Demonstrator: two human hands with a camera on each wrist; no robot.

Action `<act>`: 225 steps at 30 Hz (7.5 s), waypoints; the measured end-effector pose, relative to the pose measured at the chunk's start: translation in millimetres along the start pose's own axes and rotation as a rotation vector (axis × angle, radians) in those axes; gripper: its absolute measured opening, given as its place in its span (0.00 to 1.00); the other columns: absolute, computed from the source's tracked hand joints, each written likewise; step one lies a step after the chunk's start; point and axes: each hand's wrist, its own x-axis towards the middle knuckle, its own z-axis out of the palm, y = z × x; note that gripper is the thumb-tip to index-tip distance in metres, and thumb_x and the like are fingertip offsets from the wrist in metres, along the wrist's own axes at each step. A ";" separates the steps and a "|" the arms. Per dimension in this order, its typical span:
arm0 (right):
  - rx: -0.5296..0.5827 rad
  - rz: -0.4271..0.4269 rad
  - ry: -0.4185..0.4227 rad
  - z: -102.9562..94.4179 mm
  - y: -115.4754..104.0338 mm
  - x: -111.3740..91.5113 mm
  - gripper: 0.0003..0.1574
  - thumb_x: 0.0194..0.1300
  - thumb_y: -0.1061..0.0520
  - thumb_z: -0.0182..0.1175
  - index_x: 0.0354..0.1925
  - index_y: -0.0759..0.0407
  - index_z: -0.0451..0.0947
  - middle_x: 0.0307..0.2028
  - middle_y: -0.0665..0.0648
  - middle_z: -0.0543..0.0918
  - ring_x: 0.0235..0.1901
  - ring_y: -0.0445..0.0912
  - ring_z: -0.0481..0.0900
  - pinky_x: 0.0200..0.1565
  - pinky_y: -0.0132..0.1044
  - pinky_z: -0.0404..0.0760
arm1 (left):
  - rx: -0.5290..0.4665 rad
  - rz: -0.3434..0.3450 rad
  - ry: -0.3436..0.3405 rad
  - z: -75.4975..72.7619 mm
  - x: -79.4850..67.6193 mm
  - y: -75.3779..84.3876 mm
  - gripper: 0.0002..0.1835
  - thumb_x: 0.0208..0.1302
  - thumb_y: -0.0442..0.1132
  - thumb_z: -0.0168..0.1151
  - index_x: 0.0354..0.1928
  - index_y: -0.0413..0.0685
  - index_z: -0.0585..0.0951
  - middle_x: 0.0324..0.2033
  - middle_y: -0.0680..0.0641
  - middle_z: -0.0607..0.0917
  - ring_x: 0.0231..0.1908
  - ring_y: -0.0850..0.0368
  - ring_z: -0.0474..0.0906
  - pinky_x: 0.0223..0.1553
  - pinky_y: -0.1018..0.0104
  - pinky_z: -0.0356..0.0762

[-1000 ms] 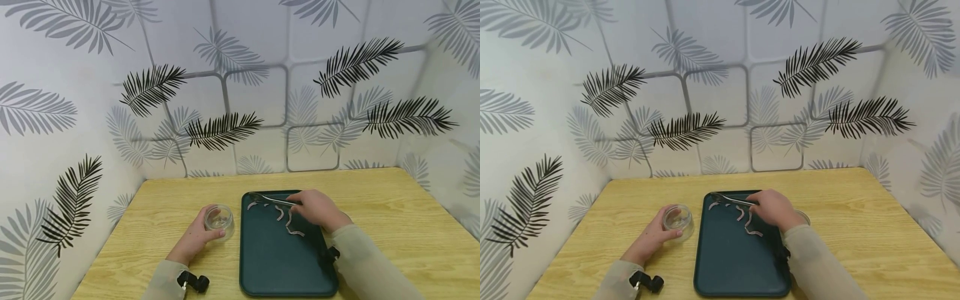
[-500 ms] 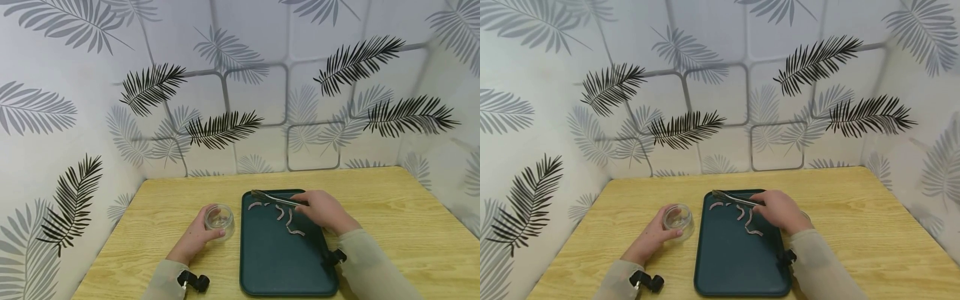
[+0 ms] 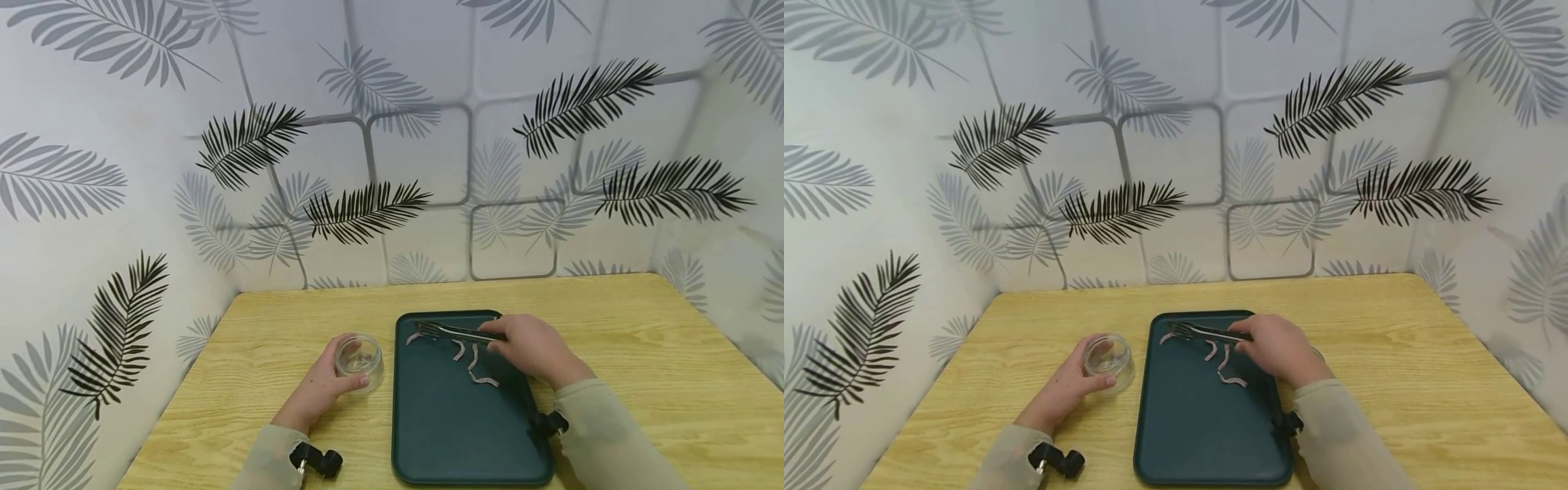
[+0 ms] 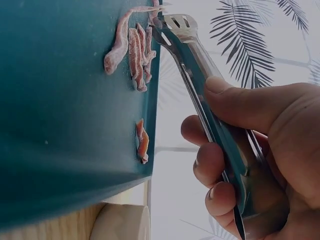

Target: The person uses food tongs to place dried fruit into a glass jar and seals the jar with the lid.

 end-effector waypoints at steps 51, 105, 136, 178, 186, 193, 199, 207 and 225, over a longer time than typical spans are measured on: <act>0.065 -0.261 0.127 -16.1 -60.2 -16.2 0.26 0.69 0.50 0.66 0.63 0.49 0.80 0.33 0.39 0.75 0.25 0.32 0.68 0.33 0.35 0.73 | 0.033 0.002 0.029 1.7 -1.0 2.3 0.46 0.56 0.42 0.78 0.75 0.56 0.63 0.69 0.50 0.72 0.68 0.47 0.67 0.68 0.44 0.57; -0.003 0.058 -0.035 -21.2 36.2 -13.3 0.26 0.67 0.55 0.68 0.62 0.55 0.81 0.55 0.61 0.84 0.55 0.62 0.80 0.51 0.60 0.77 | 0.002 -0.011 -0.002 0.5 0.7 3.4 0.45 0.59 0.42 0.76 0.75 0.57 0.62 0.71 0.46 0.70 0.68 0.45 0.67 0.67 0.43 0.59; -0.016 0.029 -0.049 -17.4 28.5 -12.8 0.26 0.70 0.55 0.65 0.66 0.52 0.79 0.55 0.61 0.84 0.50 0.57 0.84 0.47 0.56 0.80 | 0.017 0.011 -0.002 -0.2 1.8 -0.4 0.45 0.60 0.44 0.76 0.75 0.58 0.61 0.71 0.48 0.70 0.68 0.47 0.67 0.67 0.45 0.59; 0.117 -0.252 0.042 -12.6 -63.1 -15.7 0.31 0.70 0.51 0.65 0.70 0.40 0.74 0.21 0.38 0.73 0.14 0.34 0.63 0.24 0.34 0.68 | 0.002 -0.009 0.010 -0.2 0.5 -0.9 0.46 0.59 0.41 0.77 0.75 0.55 0.62 0.70 0.47 0.70 0.68 0.46 0.66 0.68 0.43 0.58; 0.108 -0.264 0.060 -6.1 -68.7 -16.3 0.32 0.68 0.49 0.66 0.69 0.37 0.75 0.31 0.37 0.83 0.12 0.34 0.60 0.19 0.32 0.63 | 0.032 -0.029 0.035 0.9 -0.3 0.1 0.46 0.58 0.43 0.77 0.76 0.55 0.61 0.68 0.48 0.72 0.69 0.47 0.65 0.68 0.41 0.56; 0.090 -0.263 0.051 -6.8 -66.9 -15.8 0.32 0.69 0.48 0.66 0.69 0.38 0.74 0.31 0.36 0.82 0.14 0.34 0.62 0.22 0.33 0.66 | 0.013 -0.019 0.024 1.1 0.1 0.3 0.47 0.58 0.42 0.77 0.76 0.55 0.61 0.70 0.48 0.71 0.70 0.46 0.63 0.69 0.42 0.56; 0.098 -0.243 0.033 -13.2 -56.2 -15.4 0.31 0.70 0.50 0.65 0.70 0.43 0.74 0.21 0.36 0.74 0.13 0.34 0.63 0.23 0.34 0.66 | 0.006 -0.004 0.019 0.7 0.6 -0.6 0.47 0.57 0.42 0.78 0.76 0.55 0.62 0.69 0.48 0.71 0.69 0.46 0.65 0.67 0.43 0.58; 0.057 -0.116 -0.014 -16.1 -27.4 -14.2 0.32 0.70 0.49 0.65 0.70 0.44 0.74 0.14 0.40 0.68 0.13 0.37 0.58 0.24 0.37 0.66 | 0.005 -0.011 0.010 -0.4 0.5 -0.5 0.46 0.58 0.42 0.77 0.75 0.57 0.62 0.70 0.47 0.71 0.68 0.46 0.66 0.67 0.44 0.60; 0.088 -0.017 -0.104 -26.3 25.1 -19.8 0.29 0.69 0.52 0.66 0.67 0.51 0.77 0.55 0.58 0.84 0.44 0.50 0.84 0.45 0.53 0.79 | 0.011 -0.005 0.006 -0.5 -1.0 0.4 0.45 0.59 0.42 0.77 0.75 0.57 0.62 0.69 0.48 0.71 0.69 0.46 0.65 0.67 0.43 0.58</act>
